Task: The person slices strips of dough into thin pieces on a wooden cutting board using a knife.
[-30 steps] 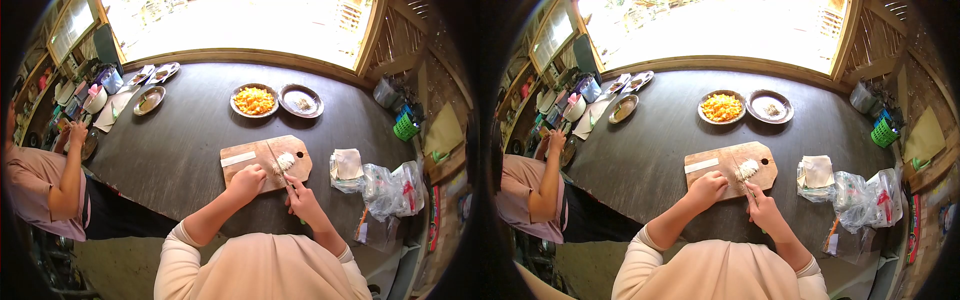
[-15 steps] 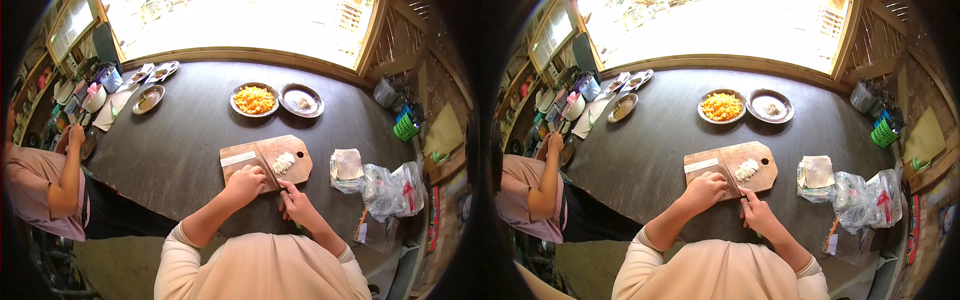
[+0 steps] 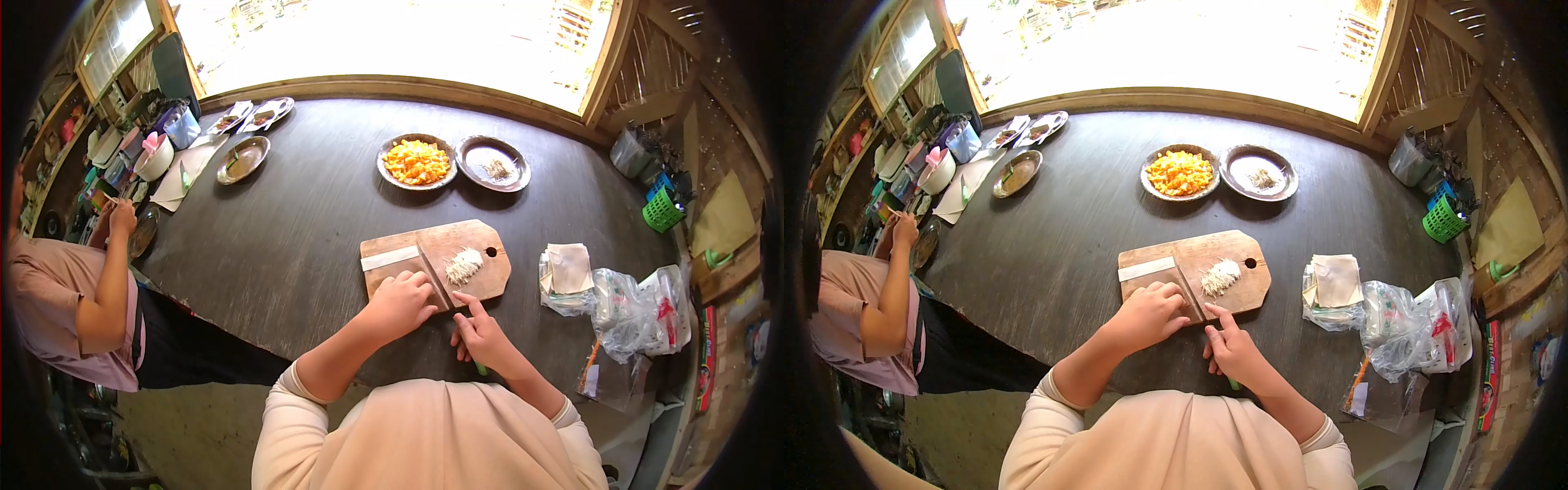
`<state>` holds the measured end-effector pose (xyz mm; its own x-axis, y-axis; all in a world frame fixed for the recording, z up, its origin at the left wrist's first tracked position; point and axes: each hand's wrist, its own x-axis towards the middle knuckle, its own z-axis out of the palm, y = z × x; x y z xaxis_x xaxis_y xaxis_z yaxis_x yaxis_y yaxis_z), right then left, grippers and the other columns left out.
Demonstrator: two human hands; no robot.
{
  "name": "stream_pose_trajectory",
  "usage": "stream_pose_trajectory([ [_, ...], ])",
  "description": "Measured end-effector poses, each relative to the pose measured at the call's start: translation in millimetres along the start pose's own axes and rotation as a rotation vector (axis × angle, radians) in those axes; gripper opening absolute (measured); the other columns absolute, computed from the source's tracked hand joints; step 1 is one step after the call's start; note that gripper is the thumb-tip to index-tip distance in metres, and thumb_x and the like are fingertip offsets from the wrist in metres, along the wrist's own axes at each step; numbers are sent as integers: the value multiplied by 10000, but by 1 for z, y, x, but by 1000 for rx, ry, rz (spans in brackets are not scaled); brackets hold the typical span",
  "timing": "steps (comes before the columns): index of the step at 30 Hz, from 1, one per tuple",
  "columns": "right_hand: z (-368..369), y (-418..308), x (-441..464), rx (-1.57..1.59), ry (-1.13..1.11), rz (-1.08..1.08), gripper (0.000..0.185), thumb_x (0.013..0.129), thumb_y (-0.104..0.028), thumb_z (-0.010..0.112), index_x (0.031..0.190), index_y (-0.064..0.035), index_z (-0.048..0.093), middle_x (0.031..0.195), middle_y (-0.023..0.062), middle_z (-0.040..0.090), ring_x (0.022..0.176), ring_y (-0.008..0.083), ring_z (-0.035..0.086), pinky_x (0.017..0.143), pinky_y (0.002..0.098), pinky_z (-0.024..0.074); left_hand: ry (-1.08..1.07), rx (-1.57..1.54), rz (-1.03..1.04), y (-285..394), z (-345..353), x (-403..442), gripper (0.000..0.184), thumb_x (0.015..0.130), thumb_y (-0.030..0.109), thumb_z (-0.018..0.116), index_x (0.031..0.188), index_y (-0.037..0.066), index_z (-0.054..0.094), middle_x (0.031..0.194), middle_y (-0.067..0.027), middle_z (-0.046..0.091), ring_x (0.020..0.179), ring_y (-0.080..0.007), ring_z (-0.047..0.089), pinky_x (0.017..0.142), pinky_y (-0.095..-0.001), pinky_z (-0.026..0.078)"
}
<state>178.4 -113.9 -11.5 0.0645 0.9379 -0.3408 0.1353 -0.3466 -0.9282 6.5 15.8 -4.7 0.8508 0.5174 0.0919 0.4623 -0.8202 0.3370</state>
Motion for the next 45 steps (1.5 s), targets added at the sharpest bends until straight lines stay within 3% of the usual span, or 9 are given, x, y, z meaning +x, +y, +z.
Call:
stream_pose_trajectory([
  [8, -2, -2, 0, -64, 77, -37, 425, 1045, -171, 449, 1465, -160, 382, 702, 53, 612, 498, 108, 580, 441, 248, 461, -16, -58, 6, -3, -2, 0, 290, 891, 287, 677, 1017, 26, 702, 1059, -103, 648, 1016, -307, 619, 883, -407, 512],
  [14, -1, -9, -7, -79, -8, -30, 395, 1032, -150, 477, 1426, -169, 460, 686, 46, 623, 495, 99, 580, 458, 249, 465, -44, -69, 9, -3, -4, -1, 285, 882, 269, 682, 1017, 18, 699, 1088, -110, 657, 1035, -315, 624, 889, -406, 516],
  [16, -1, -10, -9, -177, -7, -104, 385, 1013, -134, 497, 1398, -138, 480, 658, 91, 636, 503, 172, 625, 517, 316, 519, -50, -43, 11, -2, -3, -2, 287, 878, 268, 684, 1015, 17, 698, 1099, -108, 655, 1040, -313, 622, 889, -405, 516],
  [23, 5, 3, -7, -236, 12, -188, 390, 1004, -107, 505, 1393, -141, 499, 666, 93, 634, 510, 156, 615, 522, 298, 494, -59, 27, 6, 2, -2, -6, 327, 869, 303, 689, 1038, 24, 676, 1129, -87, 636, 1025, -293, 617, 866, -395, 527],
  [25, 7, 8, -4, -327, 82, -357, 362, 963, -74, 548, 1323, -100, 528, 719, 237, 642, 609, 399, 654, 551, 443, 504, -73, 46, 0, 6, -3, -6, 336, 867, 317, 690, 1041, 29, 672, 1118, -81, 635, 1016, -285, 618, 852, -391, 531],
  [28, 8, 9, -3, -311, 93, -404, 352, 945, -62, 561, 1296, -84, 541, 758, 277, 628, 675, 460, 626, 573, 480, 499, -75, 74, -17, 9, -5, -7, 357, 861, 344, 696, 1048, 41, 666, 1098, -69, 635, 1008, -271, 619, 828, -383, 535],
  [45, 8, 7, -4, -290, 108, -401, 334, 944, -75, 585, 1276, -82, 552, 707, 270, 612, 656, 454, 630, 551, 471, 485, -71, 62, -23, 10, -4, -8, 366, 854, 351, 703, 1065, 53, 668, 1102, -79, 641, 961, -277, 624, 807, -382, 531],
])
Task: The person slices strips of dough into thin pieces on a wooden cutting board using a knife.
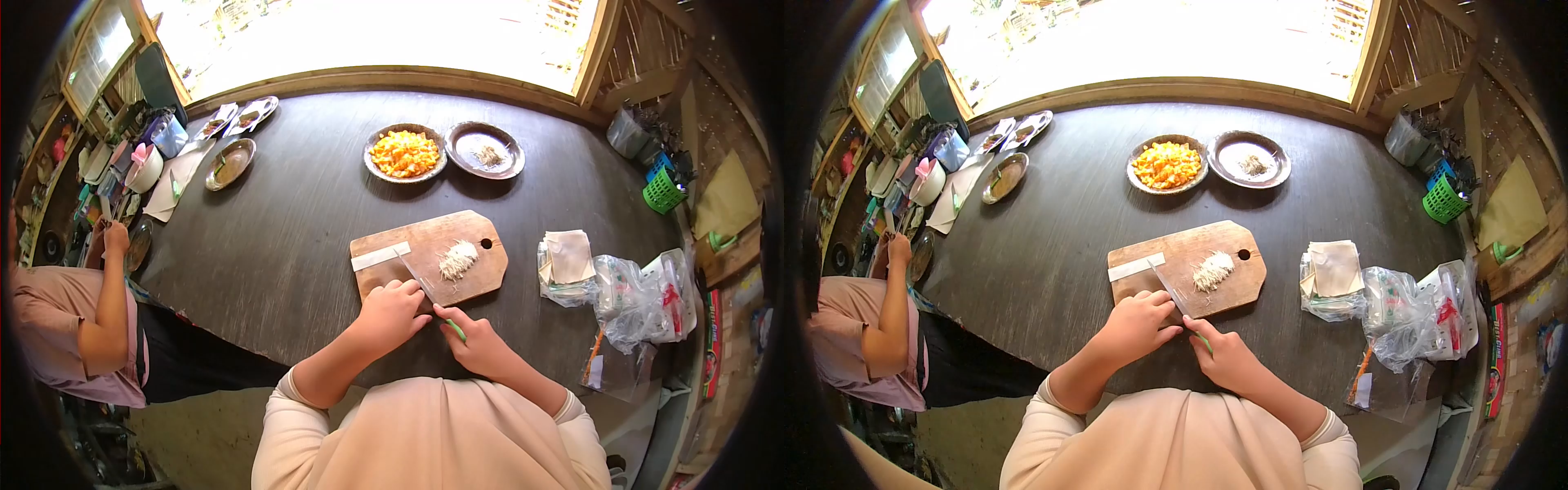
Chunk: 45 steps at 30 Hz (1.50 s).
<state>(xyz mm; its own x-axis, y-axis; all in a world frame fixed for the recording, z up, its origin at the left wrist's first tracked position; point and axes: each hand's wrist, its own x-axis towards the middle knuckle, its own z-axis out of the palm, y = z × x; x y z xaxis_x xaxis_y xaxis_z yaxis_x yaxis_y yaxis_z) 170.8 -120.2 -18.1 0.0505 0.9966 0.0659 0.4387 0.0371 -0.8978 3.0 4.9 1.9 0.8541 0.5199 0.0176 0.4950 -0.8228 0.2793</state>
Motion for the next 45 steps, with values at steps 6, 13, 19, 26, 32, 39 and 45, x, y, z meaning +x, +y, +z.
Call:
stream_pose_trajectory([
  [6, 4, 6, 9, -17, 28, 4, 323, 947, -77, 586, 1268, -100, 568, 702, 269, 604, 661, 457, 627, 544, 447, 485, -16, -21, -6, 0, -1, 1, 344, 860, 344, 699, 1036, 49, 676, 1104, -75, 639, 977, -286, 623, 819, -387, 531],
  [13, -1, 1, 3, 22, 9, 34, 332, 958, -94, 581, 1288, -127, 578, 732, 279, 614, 701, 459, 635, 551, 443, 489, -36, -28, -17, 0, -1, 1, 333, 866, 346, 693, 1007, 44, 690, 1103, -73, 639, 985, -292, 626, 837, -400, 528],
  [19, 1, 3, 6, -59, -17, 75, 342, 958, -94, 583, 1300, -101, 590, 851, 260, 668, 762, 394, 696, 632, 382, 518, -33, -33, -12, 1, -1, 1, 331, 869, 348, 691, 1008, 47, 694, 1095, -76, 641, 994, -287, 628, 841, -400, 527],
  [26, -3, -1, 5, -44, -29, 106, 338, 961, -102, 581, 1298, -100, 591, 919, 254, 686, 810, 414, 689, 665, 382, 531, -24, -43, -12, -1, -2, 1, 337, 870, 361, 690, 1001, 51, 702, 1102, -78, 647, 1002, -277, 629, 841, -400, 525],
  [32, -1, 6, 7, -3, 10, 45, 334, 962, -104, 578, 1295, -91, 595, 943, 243, 694, 806, 365, 713, 679, 365, 530, -59, -37, -32, 1, -4, 3, 323, 874, 358, 684, 989, 57, 705, 1090, -69, 642, 1008, -274, 623, 836, -400, 524],
  [39, 2, 6, 7, 23, 1, 51, 323, 960, -113, 574, 1283, -109, 585, 923, 258, 679, 846, 441, 665, 685, 432, 535, -34, -9, -2, 0, -4, 1, 281, 882, 320, 665, 993, 64, 699, 1071, -59, 637, 957, -270, 639, 797, -390, 534],
  [45, -1, 3, 8, 34, -6, 100, 327, 963, -110, 575, 1289, -99, 593, 994, 232, 693, 842, 363, 690, 726, 374, 532, -48, 29, -14, 1, -3, 1, 279, 886, 321, 658, 1001, 71, 701, 1061, -55, 634, 960, -263, 635, 791, -387, 535],
])
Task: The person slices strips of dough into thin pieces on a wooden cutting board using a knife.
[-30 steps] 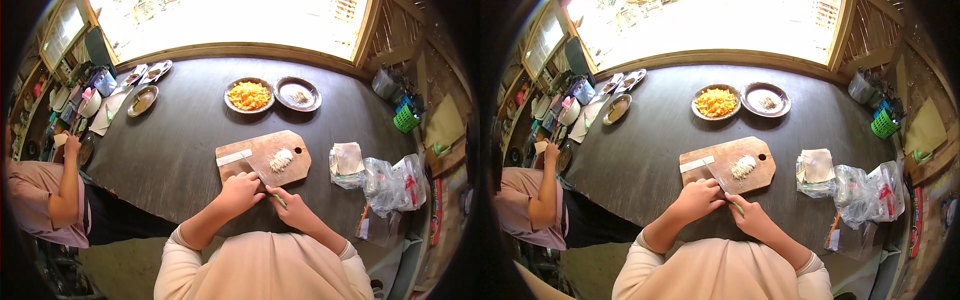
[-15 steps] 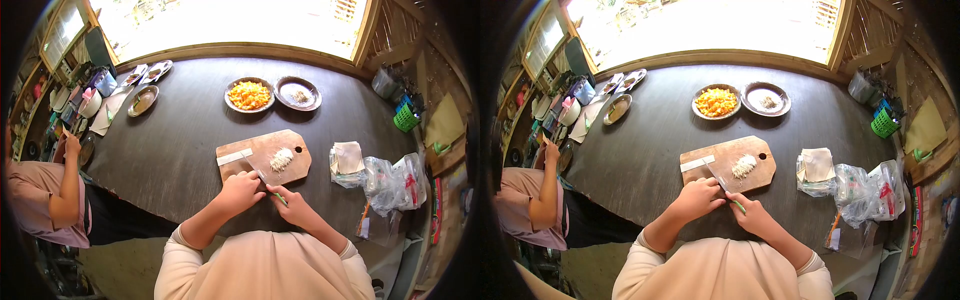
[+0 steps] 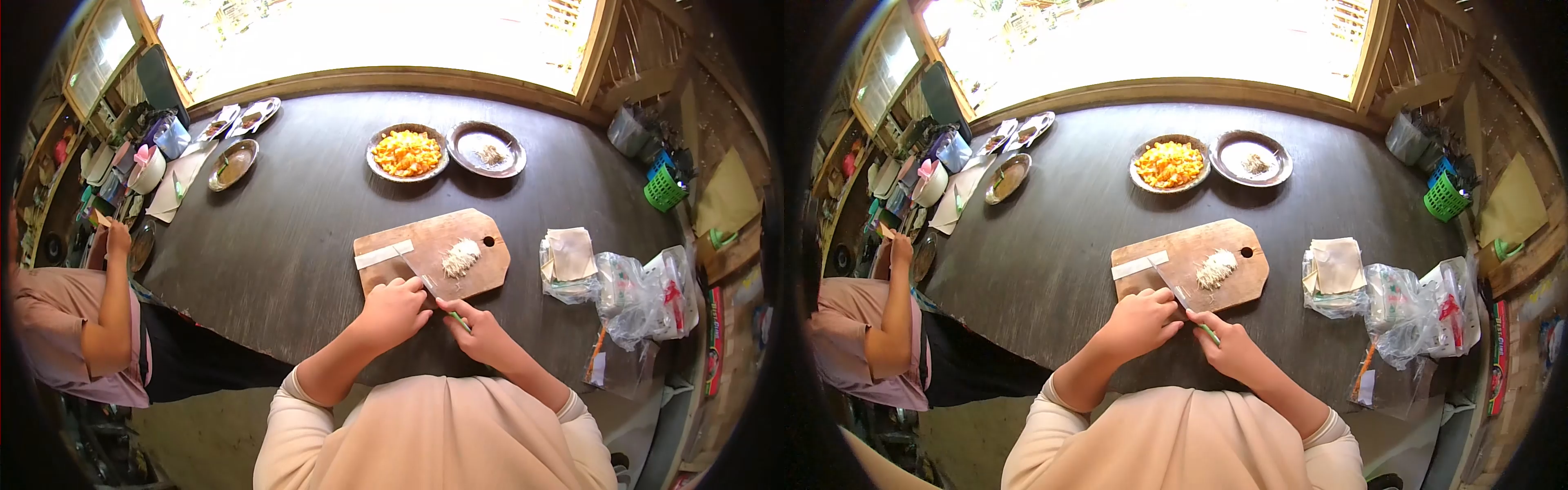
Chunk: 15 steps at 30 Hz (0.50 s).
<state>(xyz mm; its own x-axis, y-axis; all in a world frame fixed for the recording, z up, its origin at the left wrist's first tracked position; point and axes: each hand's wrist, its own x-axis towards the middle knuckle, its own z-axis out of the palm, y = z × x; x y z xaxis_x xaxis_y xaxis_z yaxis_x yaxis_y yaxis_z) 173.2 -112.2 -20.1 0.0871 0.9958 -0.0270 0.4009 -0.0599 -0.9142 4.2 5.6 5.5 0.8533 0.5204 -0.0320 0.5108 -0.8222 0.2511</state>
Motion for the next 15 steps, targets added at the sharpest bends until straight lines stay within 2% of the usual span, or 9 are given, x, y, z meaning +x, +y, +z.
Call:
stream_pose_trajectory([
  [1, 0, -2, 1, -30, -11, 30, 336, 965, -106, 578, 1300, -83, 596, 1051, 203, 709, 838, 287, 718, 763, 325, 528, -7, -3, 2, 0, 1, 0, 279, 886, 321, 658, 1001, 71, 701, 1061, -55, 634, 960, -263, 635, 791, -387, 535],
  [4, -3, -13, 8, -54, -81, 125, 335, 967, -114, 580, 1298, -68, 594, 1060, 198, 710, 861, 284, 715, 788, 324, 525, -5, -13, 0, 0, 0, 0, 283, 887, 327, 657, 1011, 77, 704, 1072, -55, 630, 979, -262, 629, 800, -390, 532],
  [8, 0, 1, -1, -25, -25, 38, 333, 969, -119, 578, 1298, -70, 592, 1051, 193, 713, 810, 277, 701, 774, 320, 524, -11, -13, -8, 0, -1, 0, 293, 891, 341, 657, 1015, 80, 709, 1086, -55, 626, 995, -262, 624, 814, -394, 527],
  [10, -1, 3, -3, 35, -5, 0, 334, 960, -124, 576, 1294, -119, 586, 966, 246, 685, 861, 421, 677, 703, 408, 540, -24, -8, -13, 1, -1, 0, 296, 891, 344, 657, 1014, 80, 710, 1086, -55, 626, 996, -263, 624, 818, -395, 525],
  [11, -1, 2, -3, 35, -6, 1, 334, 960, -124, 576, 1294, -119, 586, 966, 246, 685, 861, 421, 677, 703, 408, 540, -35, -4, -18, 2, -2, 0, 298, 891, 346, 657, 1015, 79, 710, 1087, -56, 627, 1000, -264, 623, 823, -395, 525],
  [13, -2, 1, -2, 52, -30, 59, 336, 973, -123, 575, 1305, -71, 590, 1087, 189, 710, 811, 254, 698, 786, 313, 523, -51, -1, -21, 2, -3, 2, 300, 891, 347, 658, 1015, 79, 711, 1087, -57, 628, 1005, -266, 622, 828, -395, 524],
  [15, -3, -7, 4, -12, -55, 91, 339, 975, -124, 576, 1309, -70, 588, 1087, 184, 713, 789, 228, 687, 774, 315, 522, -29, -36, -26, 2, -2, 1, 306, 892, 351, 658, 1011, 74, 711, 1100, -60, 630, 1018, -269, 622, 839, -396, 523],
])
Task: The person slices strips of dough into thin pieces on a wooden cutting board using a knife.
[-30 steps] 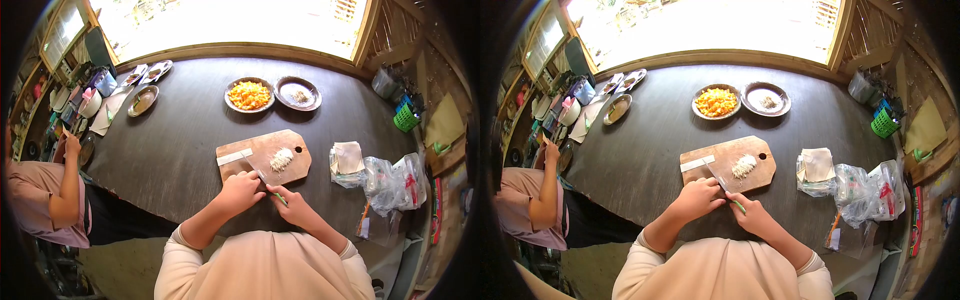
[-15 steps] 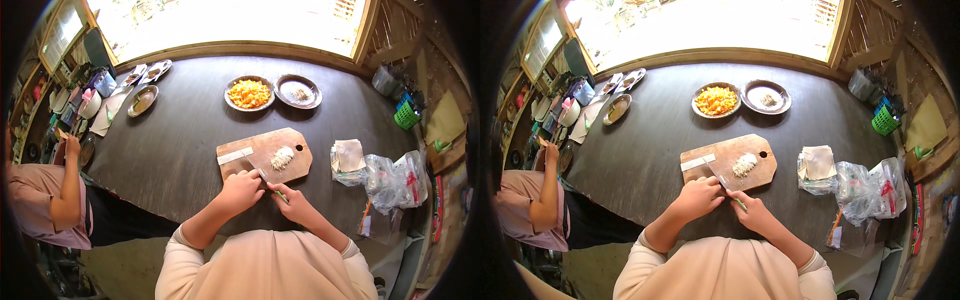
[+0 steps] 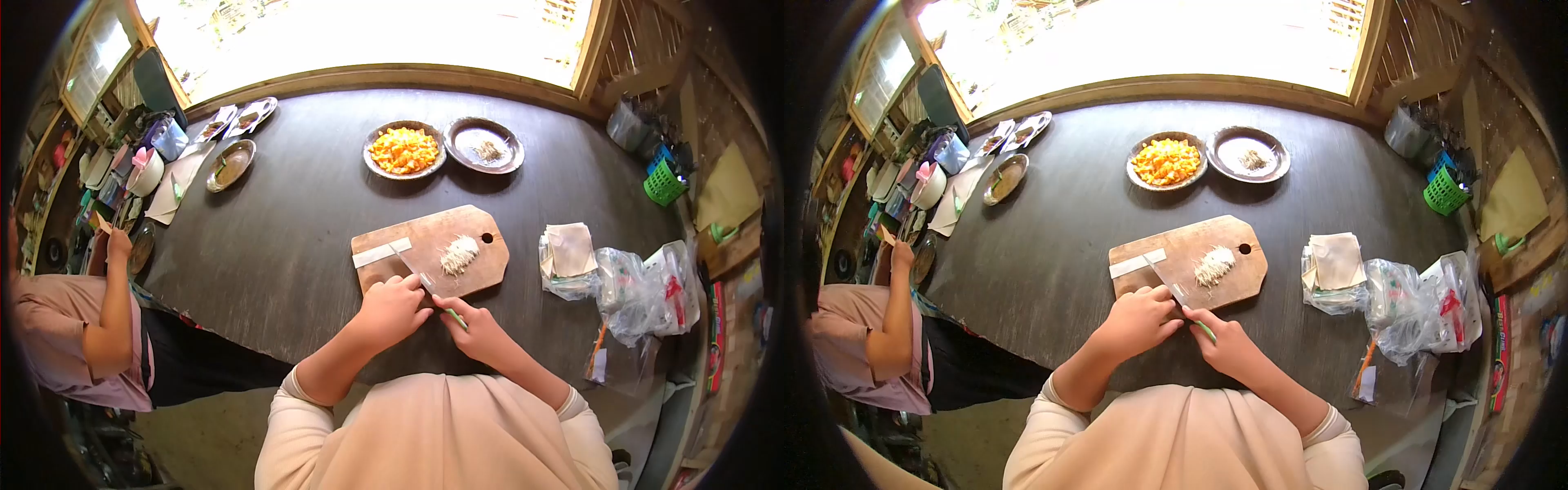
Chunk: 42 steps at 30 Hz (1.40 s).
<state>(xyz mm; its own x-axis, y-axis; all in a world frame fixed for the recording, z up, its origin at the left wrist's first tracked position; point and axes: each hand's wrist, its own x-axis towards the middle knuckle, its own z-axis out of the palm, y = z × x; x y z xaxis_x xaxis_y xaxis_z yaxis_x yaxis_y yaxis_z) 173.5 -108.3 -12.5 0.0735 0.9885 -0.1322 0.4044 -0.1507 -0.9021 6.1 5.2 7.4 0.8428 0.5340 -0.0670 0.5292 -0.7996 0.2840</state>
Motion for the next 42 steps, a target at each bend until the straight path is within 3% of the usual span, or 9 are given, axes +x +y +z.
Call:
stream_pose_trajectory([
  [5, 3, 10, 3, -18, 2, -32, 333, 981, -128, 575, 1309, -68, 590, 1053, 174, 723, 738, 189, 671, 724, 330, 520, 9, -26, 19, -2, -3, -2, 313, 891, 360, 659, 995, 70, 712, 1115, -63, 631, 1027, -267, 622, 844, -393, 523],
  [14, 4, 11, -4, 48, 49, -74, 318, 978, -120, 575, 1291, -68, 597, 1008, 192, 721, 743, 243, 702, 702, 344, 516, -9, -1, 2, -2, -5, 0, 306, 891, 365, 659, 978, 77, 716, 1100, -58, 633, 1011, -262, 628, 826, -387, 527],
  [17, 1, 0, -6, -63, -6, 23, 323, 975, -116, 572, 1295, -78, 593, 1031, 206, 712, 802, 287, 715, 732, 344, 522, 9, -26, 14, -3, 1, -2, 302, 891, 367, 657, 971, 82, 718, 1088, -53, 633, 1003, -263, 629, 820, -388, 528],
  [19, 1, 0, -4, -14, 17, -35, 324, 965, -126, 576, 1288, -114, 586, 932, 261, 678, 835, 442, 667, 689, 434, 539, 34, -32, 21, -4, 0, -1, 301, 892, 368, 655, 966, 84, 720, 1082, -51, 633, 995, -266, 630, 817, -389, 528],
  [22, 3, 3, -9, 15, 36, -42, 330, 971, -113, 573, 1299, -85, 589, 1023, 207, 712, 864, 319, 725, 761, 330, 532, 17, -31, 9, -4, -2, -2, 296, 893, 372, 652, 945, 89, 726, 1078, -49, 633, 979, -270, 632, 806, -393, 530],
  [28, 5, 12, -5, 5, 52, -86, 329, 973, -117, 573, 1299, -85, 595, 1007, 198, 718, 823, 285, 726, 738, 327, 528, 8, 21, 7, -3, -1, 0, 296, 895, 380, 649, 912, 97, 735, 1056, -42, 641, 972, -258, 633, 797, -385, 531],
  [31, 1, 2, 1, 34, 18, -44, 325, 963, -131, 587, 1285, -88, 589, 977, 249, 685, 888, 411, 685, 714, 388, 540, 44, -41, 14, -4, 3, 1, 309, 890, 387, 653, 904, 89, 731, 1045, -41, 642, 973, -255, 634, 793, -382, 530],
  [34, -1, -3, -4, 34, -2, 59, 320, 963, -132, 591, 1279, -82, 600, 987, 242, 689, 876, 395, 697, 716, 368, 538, 67, -28, 4, -4, 3, 0, 313, 885, 388, 658, 890, 83, 727, 1043, -46, 639, 978, -255, 633, 786, -382, 530],
  [42, 5, 12, -3, 106, 50, -60, 317, 965, -136, 590, 1277, -84, 608, 1012, 236, 691, 887, 394, 695, 737, 367, 538, 5, 27, -13, 0, -4, 1, 307, 886, 381, 658, 887, 82, 729, 1027, -48, 633, 968, -256, 626, 797, -385, 530],
])
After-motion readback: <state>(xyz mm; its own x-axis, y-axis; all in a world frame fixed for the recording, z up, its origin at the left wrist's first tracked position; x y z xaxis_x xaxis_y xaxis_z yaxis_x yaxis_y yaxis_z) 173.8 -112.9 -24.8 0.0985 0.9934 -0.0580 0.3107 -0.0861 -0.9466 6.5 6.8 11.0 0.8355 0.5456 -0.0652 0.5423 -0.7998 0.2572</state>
